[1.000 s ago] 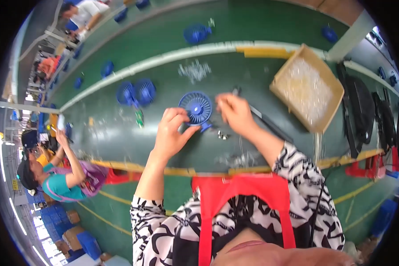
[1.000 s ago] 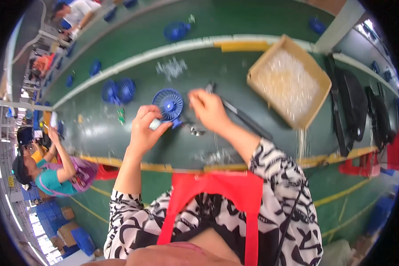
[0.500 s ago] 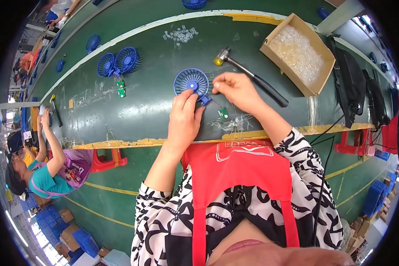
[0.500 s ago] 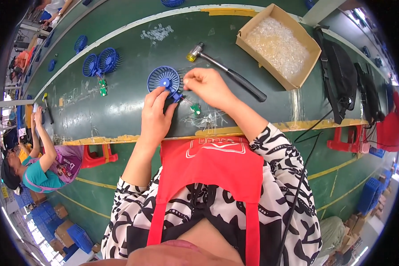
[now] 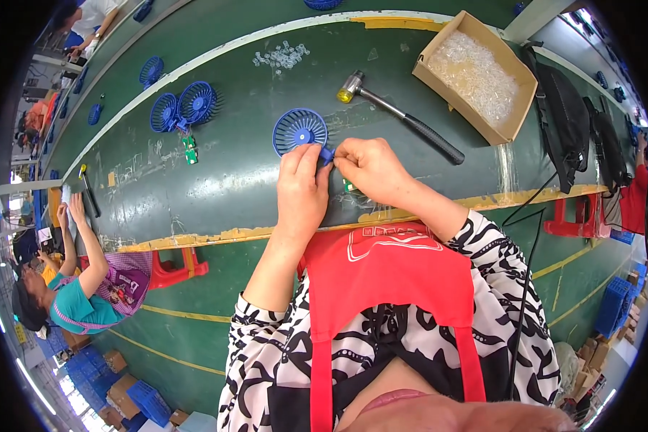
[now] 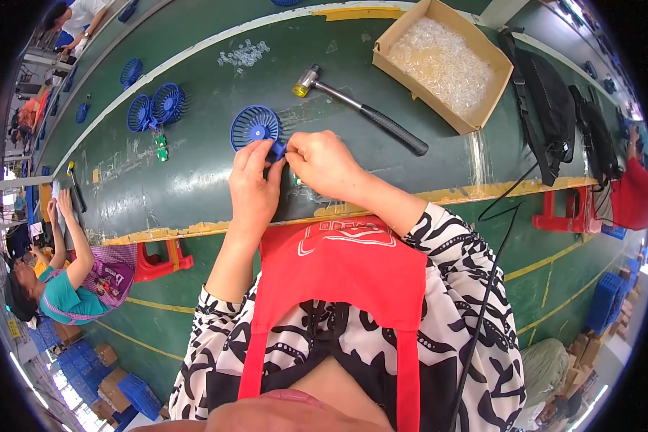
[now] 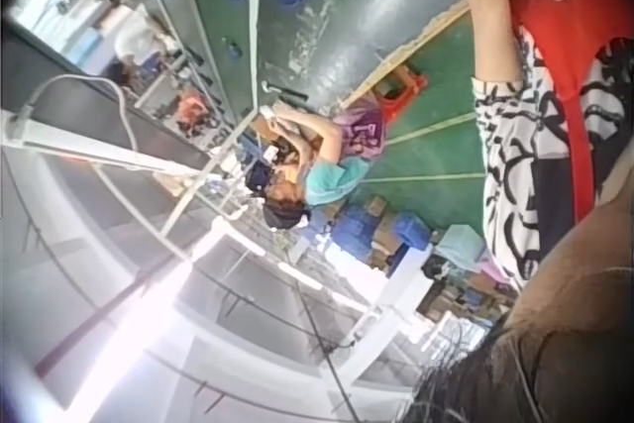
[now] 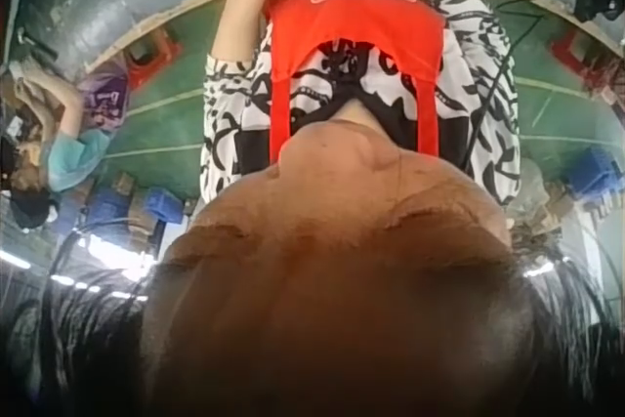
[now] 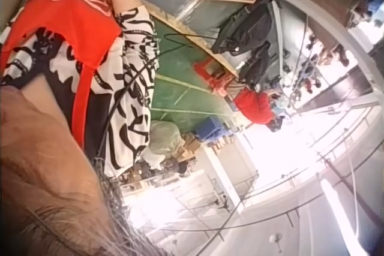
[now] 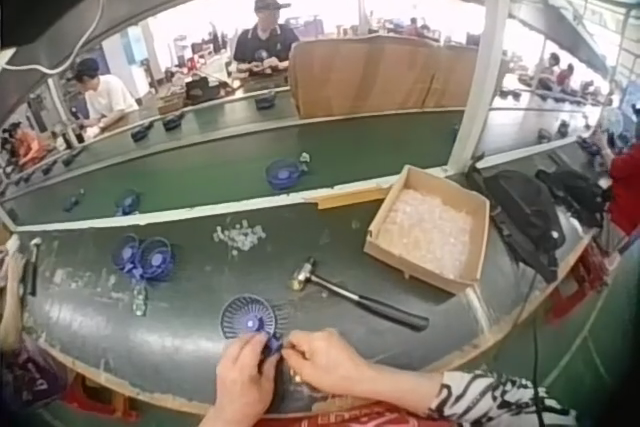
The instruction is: The person assembles portable fan covers by taking fan guards from a conveyor belt, inserting small plastic clips into the hinge mounts by hand, securing them with a mallet, and placing the assembled pieces back on the belt.
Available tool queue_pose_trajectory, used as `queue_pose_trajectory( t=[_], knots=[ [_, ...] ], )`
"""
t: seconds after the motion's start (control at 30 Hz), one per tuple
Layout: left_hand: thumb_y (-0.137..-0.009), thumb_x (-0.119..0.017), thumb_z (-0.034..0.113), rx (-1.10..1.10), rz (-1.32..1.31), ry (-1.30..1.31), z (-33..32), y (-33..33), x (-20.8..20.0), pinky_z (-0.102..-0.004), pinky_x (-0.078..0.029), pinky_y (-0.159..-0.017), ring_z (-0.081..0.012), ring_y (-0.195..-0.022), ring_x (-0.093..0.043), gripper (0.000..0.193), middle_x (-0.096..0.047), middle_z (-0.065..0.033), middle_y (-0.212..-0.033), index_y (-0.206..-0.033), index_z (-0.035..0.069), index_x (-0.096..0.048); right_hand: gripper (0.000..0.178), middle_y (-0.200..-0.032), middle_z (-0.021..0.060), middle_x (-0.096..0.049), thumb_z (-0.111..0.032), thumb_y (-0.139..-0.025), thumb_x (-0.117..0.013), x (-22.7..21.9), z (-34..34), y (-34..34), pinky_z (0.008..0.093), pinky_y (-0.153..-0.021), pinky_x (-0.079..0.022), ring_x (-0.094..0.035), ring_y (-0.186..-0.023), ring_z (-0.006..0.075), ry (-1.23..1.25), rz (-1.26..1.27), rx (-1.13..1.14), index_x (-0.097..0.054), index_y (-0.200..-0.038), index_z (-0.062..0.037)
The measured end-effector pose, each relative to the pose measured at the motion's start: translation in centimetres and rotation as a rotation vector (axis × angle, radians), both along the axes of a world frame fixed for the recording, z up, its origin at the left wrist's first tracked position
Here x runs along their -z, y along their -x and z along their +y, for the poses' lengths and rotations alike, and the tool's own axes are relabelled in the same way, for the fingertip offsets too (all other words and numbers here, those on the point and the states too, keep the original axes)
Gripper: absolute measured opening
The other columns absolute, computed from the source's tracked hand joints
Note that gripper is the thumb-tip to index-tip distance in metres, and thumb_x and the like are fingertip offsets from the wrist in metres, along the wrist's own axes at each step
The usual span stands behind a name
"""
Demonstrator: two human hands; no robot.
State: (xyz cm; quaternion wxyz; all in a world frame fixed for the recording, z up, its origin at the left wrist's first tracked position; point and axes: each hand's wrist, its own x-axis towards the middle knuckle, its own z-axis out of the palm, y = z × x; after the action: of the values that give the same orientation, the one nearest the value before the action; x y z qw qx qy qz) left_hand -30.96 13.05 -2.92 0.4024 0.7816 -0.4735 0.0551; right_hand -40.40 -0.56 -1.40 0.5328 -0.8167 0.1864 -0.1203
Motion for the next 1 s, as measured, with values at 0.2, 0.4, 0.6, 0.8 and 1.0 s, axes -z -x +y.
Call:
queue_pose_trajectory(
  t=[0.2,0.4,0.6,0.8,1.0],
  knots=[
    [-0.074,-0.074,-0.002,-0.034,0.079,-0.027,-0.3,-0.5,-0.6,-0.0360,-0.055,-0.070,-0.0300,-0.082,-0.065,0.047,-0.064,-0.0185,-0.104,-0.118,-0.003,-0.059,0.017,-0.066,0.0119,-0.065,-0.010,-0.086,-0.060,0.9,0.1,-0.2,0.0318,-0.056,-0.047,-0.059,-0.060,0.0113,-0.325,-0.034,0.011,-0.067,-0.090,0.0048],
    [-0.072,-0.078,0.001,-0.129,0.241,-0.030,-0.7,-1.0,-1.6,-0.0330,-0.054,-0.067,-0.0233,-0.074,-0.066,0.052,-0.065,-0.0146,-0.098,-0.121,-0.001,-0.060,0.016,-0.071,-0.0023,-0.060,-0.008,-0.092,-0.060,0.1,0.1,-0.1,0.0227,-0.054,-0.040,-0.048,-0.064,0.0023,-0.369,0.008,-0.020,-0.065,-0.099,0.0062],
    [-0.072,-0.077,0.000,-0.096,0.194,0.010,-0.7,-0.7,-1.3,-0.0319,-0.054,-0.068,-0.0201,-0.074,-0.065,0.055,-0.065,-0.0131,-0.098,-0.124,0.002,-0.059,0.016,-0.072,-0.0030,-0.060,-0.009,-0.093,-0.060,-0.2,-0.3,0.0,0.0227,-0.054,-0.040,-0.048,-0.064,0.0023,-0.476,0.019,-0.037,-0.066,-0.099,0.0056],
    [-0.072,-0.076,-0.002,-0.089,0.197,-0.008,-0.8,-0.6,-1.7,-0.0314,-0.054,-0.068,-0.0202,-0.075,-0.065,0.055,-0.064,-0.0134,-0.100,-0.124,0.003,-0.059,0.016,-0.072,-0.0028,-0.060,-0.009,-0.093,-0.061,0.7,-0.1,-0.1,0.0212,-0.056,-0.041,-0.050,-0.067,0.0018,-0.541,-0.049,-0.009,-0.066,-0.099,0.0051],
    [-0.073,-0.075,-0.003,-0.069,0.208,0.008,-1.0,-0.6,-1.5,-0.0315,-0.055,-0.069,-0.0212,-0.076,-0.065,0.053,-0.064,-0.0143,-0.103,-0.123,0.003,-0.059,0.016,-0.065,-0.0010,-0.058,-0.009,-0.091,-0.060,0.5,0.0,0.1,0.0249,-0.051,-0.038,-0.048,-0.060,0.0033,-0.555,-0.092,0.012,-0.066,-0.091,0.0059]
  ],
)
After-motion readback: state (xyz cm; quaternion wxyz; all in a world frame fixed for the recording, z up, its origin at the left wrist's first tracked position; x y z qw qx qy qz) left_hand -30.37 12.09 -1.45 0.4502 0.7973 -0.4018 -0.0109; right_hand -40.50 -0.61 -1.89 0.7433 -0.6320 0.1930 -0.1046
